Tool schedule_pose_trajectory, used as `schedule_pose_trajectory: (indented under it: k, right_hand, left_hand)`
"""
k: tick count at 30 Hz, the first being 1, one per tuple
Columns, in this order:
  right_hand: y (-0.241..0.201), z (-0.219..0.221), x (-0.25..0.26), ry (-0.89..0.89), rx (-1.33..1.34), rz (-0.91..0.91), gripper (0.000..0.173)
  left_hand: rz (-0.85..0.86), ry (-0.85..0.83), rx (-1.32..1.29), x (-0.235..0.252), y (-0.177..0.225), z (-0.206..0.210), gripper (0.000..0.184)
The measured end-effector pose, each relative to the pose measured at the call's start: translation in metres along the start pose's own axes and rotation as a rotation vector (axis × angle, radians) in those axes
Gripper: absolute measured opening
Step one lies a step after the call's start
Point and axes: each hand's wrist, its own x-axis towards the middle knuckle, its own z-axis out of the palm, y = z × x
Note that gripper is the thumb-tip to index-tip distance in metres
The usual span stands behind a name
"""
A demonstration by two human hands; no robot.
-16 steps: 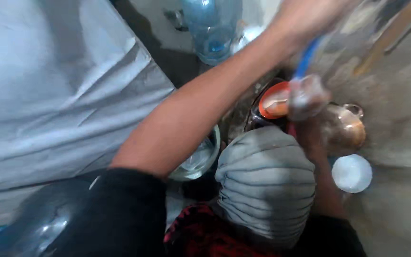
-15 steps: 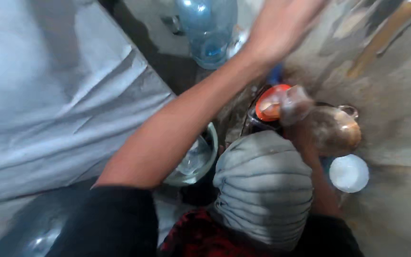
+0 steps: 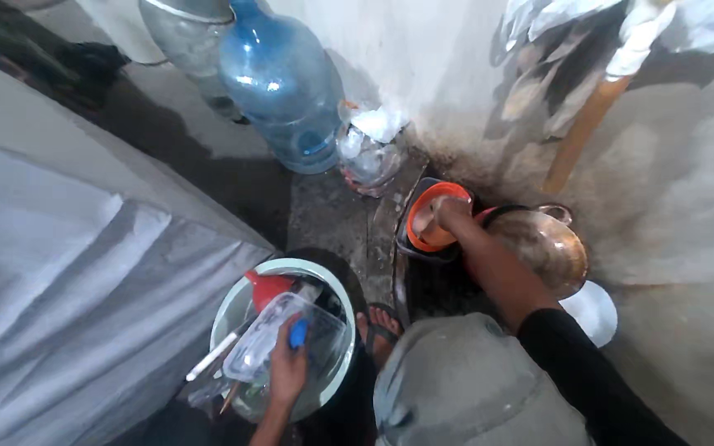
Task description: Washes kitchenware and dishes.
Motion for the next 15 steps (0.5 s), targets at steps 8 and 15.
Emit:
schedule_pose_trajectory:
  k: [8, 15]
  right_hand:
    - [0.017, 0.037, 0.067, -0.371, -0.103, 0.327, 0.03]
    - [0.025, 0.048, 0.081, -0.189, 0.209, 0.716, 0.061]
  left_hand:
    - [0.191, 0.163, 0.379, -0.01, 0.005, 0.004, 0.046]
    - [0.299, 0.175, 0.406, -0.018, 0.022, 0.016, 0.05]
